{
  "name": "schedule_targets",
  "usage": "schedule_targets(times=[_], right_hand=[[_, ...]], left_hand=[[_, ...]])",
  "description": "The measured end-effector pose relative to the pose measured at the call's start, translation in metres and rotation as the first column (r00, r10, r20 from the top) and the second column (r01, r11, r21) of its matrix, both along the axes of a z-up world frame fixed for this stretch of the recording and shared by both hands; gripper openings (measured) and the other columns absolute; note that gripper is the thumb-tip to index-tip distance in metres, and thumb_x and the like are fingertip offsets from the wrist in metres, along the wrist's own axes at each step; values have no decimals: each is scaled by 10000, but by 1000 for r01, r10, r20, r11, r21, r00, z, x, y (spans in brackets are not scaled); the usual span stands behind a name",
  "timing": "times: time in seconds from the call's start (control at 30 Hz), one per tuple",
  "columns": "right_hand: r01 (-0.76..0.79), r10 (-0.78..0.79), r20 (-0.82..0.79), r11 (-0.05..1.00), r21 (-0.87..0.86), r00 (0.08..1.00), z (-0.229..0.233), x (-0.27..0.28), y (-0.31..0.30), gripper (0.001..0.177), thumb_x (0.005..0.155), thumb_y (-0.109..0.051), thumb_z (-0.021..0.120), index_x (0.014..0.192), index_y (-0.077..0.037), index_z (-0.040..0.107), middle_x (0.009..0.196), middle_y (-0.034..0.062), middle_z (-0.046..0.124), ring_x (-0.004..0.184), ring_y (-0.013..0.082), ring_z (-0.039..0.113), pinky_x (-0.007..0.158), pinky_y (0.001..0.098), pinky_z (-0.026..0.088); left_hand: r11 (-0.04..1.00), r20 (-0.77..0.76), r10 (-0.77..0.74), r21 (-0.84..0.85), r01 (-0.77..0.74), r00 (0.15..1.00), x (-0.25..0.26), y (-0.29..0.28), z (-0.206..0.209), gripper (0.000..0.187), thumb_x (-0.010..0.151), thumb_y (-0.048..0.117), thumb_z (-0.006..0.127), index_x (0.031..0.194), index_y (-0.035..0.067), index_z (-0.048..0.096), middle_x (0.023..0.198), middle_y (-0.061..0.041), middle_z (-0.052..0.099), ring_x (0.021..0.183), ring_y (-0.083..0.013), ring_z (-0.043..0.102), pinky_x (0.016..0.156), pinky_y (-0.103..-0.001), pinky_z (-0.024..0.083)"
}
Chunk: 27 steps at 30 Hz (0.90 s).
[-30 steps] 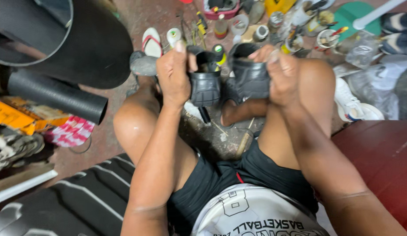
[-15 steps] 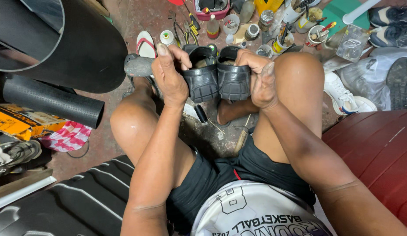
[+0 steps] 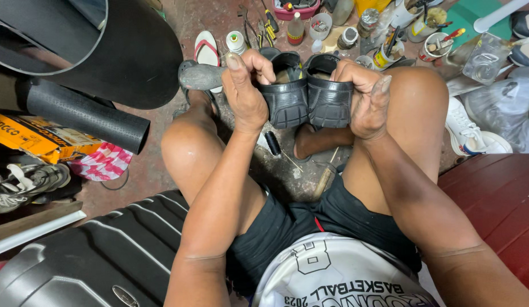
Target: The person is repairing a black shoe by hand. They inspect the sole and heel, then use a small tool to scrape and clean the sole surface. They also use a cloth to wipe the shoe's interior and exterior.
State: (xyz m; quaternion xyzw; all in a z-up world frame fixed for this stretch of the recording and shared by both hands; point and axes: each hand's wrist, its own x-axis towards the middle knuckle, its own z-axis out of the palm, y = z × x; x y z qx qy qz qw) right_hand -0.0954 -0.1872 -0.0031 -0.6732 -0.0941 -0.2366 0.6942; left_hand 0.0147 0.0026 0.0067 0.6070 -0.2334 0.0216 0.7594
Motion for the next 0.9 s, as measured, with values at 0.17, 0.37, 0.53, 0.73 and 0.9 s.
schedule_targets(times=[0.17,0.37,0.53,0.73,0.9], right_hand=[[26,-25,25,998,-49,999,1,1,1,872,1078,-719,149,730,28,435,761,130,465,754,231,465,754,335,387],[18,-17,13,997,-78,1000,9,-2,1,795,1081,-640,179,713,18,433,749,145,491,736,261,488,740,357,400],[16,-22,-36,986,-166,999,25,-10,3,758,1083,-581,239,716,43,462,729,163,497,740,278,492,725,365,402],[69,-92,-38,911,-406,995,34,-14,5,600,1084,-451,383,714,13,466,708,124,445,644,252,466,669,381,370],[16,-224,-446,906,-423,867,28,-13,5,469,1100,-347,496,767,-17,513,691,104,472,684,164,468,668,363,412]], left_hand=[[999,22,-23,-32,24,999,2,0,-3,785,1088,666,271,772,30,606,727,-3,584,691,-89,484,662,-266,358],[847,-92,-221,475,238,971,14,27,14,489,1094,386,545,776,34,668,644,-34,519,641,-110,462,622,-296,373],[774,98,-389,573,267,916,-4,25,43,309,934,338,720,976,35,671,851,-46,660,790,-178,611,717,-321,498],[734,144,-518,582,351,843,-26,17,61,488,740,387,898,966,45,634,877,-72,656,760,-204,637,685,-340,502],[688,-85,-451,602,406,889,-24,21,46,462,765,345,928,854,48,585,686,-33,536,620,-120,484,556,-303,401]])
